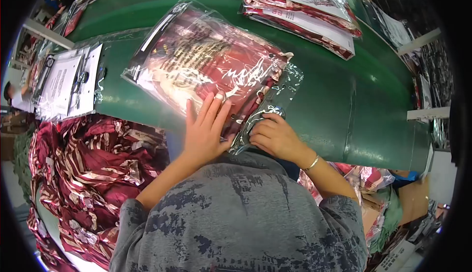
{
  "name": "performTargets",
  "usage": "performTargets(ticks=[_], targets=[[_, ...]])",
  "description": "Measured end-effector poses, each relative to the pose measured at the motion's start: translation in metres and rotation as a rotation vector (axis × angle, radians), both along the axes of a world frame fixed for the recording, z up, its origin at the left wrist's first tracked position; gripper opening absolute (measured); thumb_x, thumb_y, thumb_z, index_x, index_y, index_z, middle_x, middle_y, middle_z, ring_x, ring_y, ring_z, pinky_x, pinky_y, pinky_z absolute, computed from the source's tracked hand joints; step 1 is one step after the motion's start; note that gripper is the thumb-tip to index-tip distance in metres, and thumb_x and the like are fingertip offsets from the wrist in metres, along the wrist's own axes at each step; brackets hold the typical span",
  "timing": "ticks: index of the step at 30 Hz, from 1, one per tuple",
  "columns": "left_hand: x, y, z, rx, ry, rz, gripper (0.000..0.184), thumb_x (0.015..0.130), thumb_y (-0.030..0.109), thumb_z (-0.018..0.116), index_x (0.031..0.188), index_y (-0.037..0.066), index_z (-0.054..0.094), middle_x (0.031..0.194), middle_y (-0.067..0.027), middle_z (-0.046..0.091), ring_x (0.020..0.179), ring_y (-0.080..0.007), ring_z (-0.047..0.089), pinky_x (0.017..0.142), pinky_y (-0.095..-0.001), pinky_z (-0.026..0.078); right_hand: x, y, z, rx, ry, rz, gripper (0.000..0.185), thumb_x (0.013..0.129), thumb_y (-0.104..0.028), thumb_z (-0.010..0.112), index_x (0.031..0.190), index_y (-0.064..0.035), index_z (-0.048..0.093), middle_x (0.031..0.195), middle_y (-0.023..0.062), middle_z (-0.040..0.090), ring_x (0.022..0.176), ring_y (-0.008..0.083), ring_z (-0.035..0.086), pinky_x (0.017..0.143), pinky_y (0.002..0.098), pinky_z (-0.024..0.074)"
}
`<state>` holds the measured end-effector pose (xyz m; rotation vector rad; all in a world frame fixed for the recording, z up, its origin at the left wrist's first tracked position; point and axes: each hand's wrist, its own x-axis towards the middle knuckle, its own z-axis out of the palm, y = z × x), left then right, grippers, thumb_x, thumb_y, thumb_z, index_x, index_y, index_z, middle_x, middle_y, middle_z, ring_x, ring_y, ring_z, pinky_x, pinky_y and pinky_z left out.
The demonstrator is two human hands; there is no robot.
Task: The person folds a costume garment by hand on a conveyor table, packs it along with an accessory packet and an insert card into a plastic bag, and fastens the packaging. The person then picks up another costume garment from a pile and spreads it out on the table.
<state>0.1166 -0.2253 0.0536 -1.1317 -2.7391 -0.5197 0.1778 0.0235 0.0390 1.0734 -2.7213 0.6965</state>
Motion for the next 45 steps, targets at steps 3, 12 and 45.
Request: performTargets(ticks=[3, 12, 45], targets=[[0.006, -0.031, 0.010, -0.031, 0.035, 0.040, 0.071, 0.070, 0.014, 0.069, 0.139, 0.010, 0.055, 0.148, -0.0115, 0.049, 0.145, -0.0308, 0.039, 0.120, -0.0644, 0.011, 0.005, -0.024, 0.024, -0.181, 0.159, -0.007, 0.017, 0.077, -0.015, 0.075, 0.093, -0.0140, 0.070, 0.099, -0.0005, 0.069, 0.097, 0.0178, 0.066, 0.095, 0.0419, 0.0511], [0.029, -0.076, -0.008, 0.226, 0.154, 0.073, 0.030, 0.081, 0.006, 0.073, 0.110, 0.014, 0.072, 0.119, -0.0010, 0.071, 0.126, -0.0251, 0.061, 0.119, -0.0570, 0.024, -0.012, -0.064, 0.004, -0.067, 0.041, 0.097, 0.031, 0.073, -0.022, 0.080, 0.101, -0.0147, 0.069, 0.097, -0.0011, 0.064, 0.096, 0.0180, 0.060, 0.095, 0.0391, 0.0455], [0.032, -0.145, -0.018, 0.613, -0.345, -0.089, 0.024, 0.080, 0.008, 0.076, 0.104, 0.010, 0.072, 0.108, -0.0034, 0.073, 0.115, -0.0241, 0.066, 0.112, -0.0523, 0.041, -0.099, -0.115, 0.043, -0.046, -0.278, 0.247, 0.015, 0.085, -0.015, 0.072, 0.094, -0.0087, 0.062, 0.089, 0.0066, 0.063, 0.084, 0.0275, 0.063, 0.072, 0.0384, 0.0527]])
